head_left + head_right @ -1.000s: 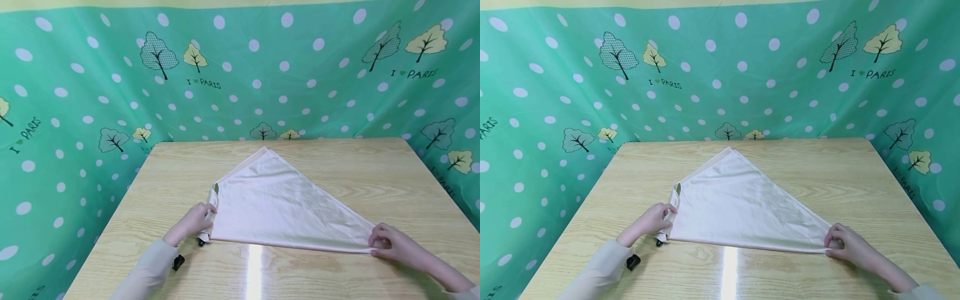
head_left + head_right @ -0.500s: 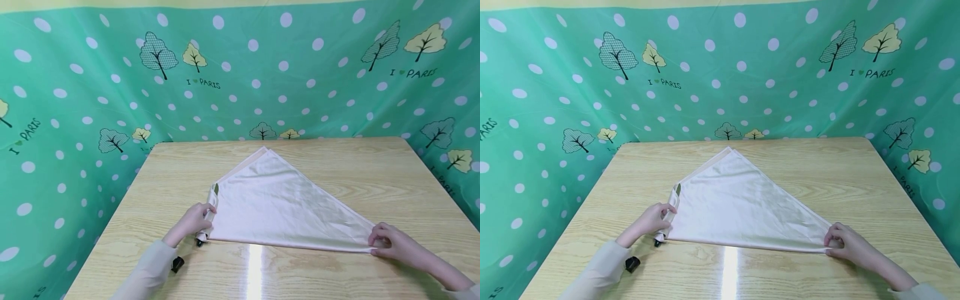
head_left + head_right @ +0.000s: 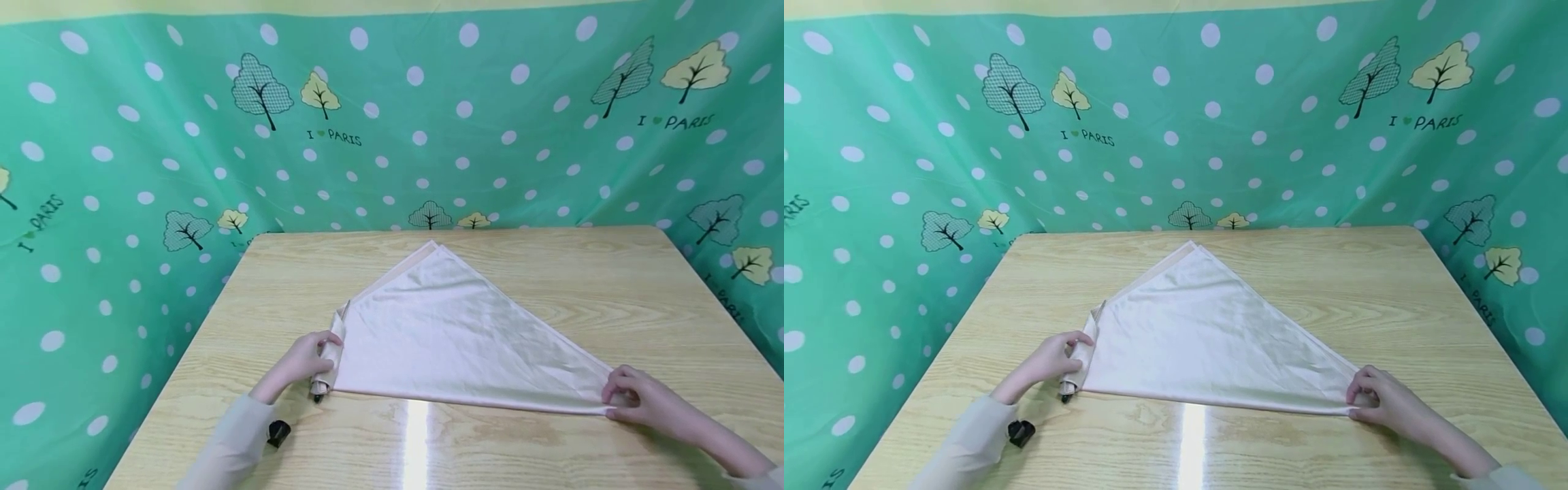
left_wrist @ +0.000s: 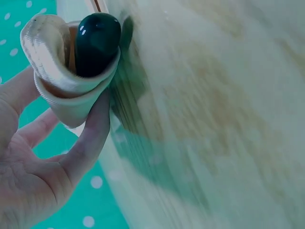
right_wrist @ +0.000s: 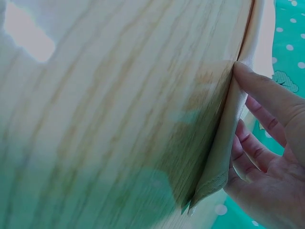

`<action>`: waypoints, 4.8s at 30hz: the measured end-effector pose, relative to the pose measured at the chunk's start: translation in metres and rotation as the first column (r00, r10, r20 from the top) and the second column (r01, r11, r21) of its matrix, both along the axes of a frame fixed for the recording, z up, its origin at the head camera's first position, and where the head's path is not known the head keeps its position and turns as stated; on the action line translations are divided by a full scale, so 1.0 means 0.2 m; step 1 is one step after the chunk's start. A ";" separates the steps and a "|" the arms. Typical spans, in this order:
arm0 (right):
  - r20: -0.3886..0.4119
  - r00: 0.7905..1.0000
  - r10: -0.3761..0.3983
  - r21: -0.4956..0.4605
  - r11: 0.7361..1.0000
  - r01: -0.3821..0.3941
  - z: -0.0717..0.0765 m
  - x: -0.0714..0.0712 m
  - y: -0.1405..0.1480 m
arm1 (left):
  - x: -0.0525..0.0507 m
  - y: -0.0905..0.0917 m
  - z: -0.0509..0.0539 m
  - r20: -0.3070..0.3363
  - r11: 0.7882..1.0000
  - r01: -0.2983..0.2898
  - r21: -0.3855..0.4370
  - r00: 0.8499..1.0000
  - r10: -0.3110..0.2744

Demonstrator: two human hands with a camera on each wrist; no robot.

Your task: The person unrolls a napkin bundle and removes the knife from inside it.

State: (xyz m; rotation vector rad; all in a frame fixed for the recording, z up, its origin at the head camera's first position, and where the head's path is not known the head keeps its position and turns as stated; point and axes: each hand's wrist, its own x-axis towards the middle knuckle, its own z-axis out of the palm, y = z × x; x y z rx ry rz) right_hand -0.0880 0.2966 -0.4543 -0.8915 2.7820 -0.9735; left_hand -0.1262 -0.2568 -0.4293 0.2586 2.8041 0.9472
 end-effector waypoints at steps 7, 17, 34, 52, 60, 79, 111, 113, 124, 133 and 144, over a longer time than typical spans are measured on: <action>-0.011 0.999 -0.030 0.005 1.000 0.030 0.00 0.01 0.00 | 0.00 -0.05 -0.01 0.036 0.996 -0.083 0.038 0.996 0.081; -0.066 0.998 0.010 -0.013 1.000 -0.011 0.00 0.00 0.00 | 0.03 -0.10 0.00 0.088 0.988 -0.120 0.093 0.990 0.112; -0.004 1.000 0.015 -0.015 1.000 -0.015 0.01 0.00 -0.01 | 0.07 -0.05 0.02 -0.135 0.989 0.077 -0.122 0.986 -0.094; -0.075 0.997 0.006 -0.034 0.999 -0.008 -0.01 0.00 -0.01 | 0.04 -0.04 -0.03 -0.115 0.988 0.076 -0.134 0.989 -0.092; -0.062 0.998 0.003 -0.016 1.000 -0.004 -0.01 0.00 0.00 | 0.03 -0.05 -0.02 -0.077 0.995 0.021 -0.102 0.997 -0.029; 0.013 1.000 0.006 0.011 1.000 -0.006 -0.01 0.00 0.00 | 0.08 -0.18 -0.01 -0.064 0.977 -0.212 0.039 0.975 0.214; 0.124 0.989 -0.085 0.121 0.990 0.070 0.03 -0.01 0.00 | 0.19 -0.30 0.06 -0.107 0.994 -0.088 0.062 0.990 0.094; 0.147 0.984 -0.098 0.133 0.988 0.078 0.03 -0.01 0.00 | 0.21 -0.31 0.06 -0.124 0.997 -0.058 0.055 0.990 0.065; -0.013 1.000 0.017 0.017 1.000 -0.017 0.00 -0.01 0.00 | 0.27 -0.33 0.04 -0.110 0.996 0.047 0.073 0.993 -0.039; 0.003 1.000 0.011 0.028 1.000 -0.011 0.01 -0.01 0.00 | 0.27 -0.30 0.02 -0.137 0.997 0.058 0.044 0.989 -0.052; -0.035 0.999 0.021 0.007 1.000 -0.021 0.01 -0.01 0.00 | 0.24 -0.29 0.00 -0.196 1.000 0.026 -0.014 0.980 -0.029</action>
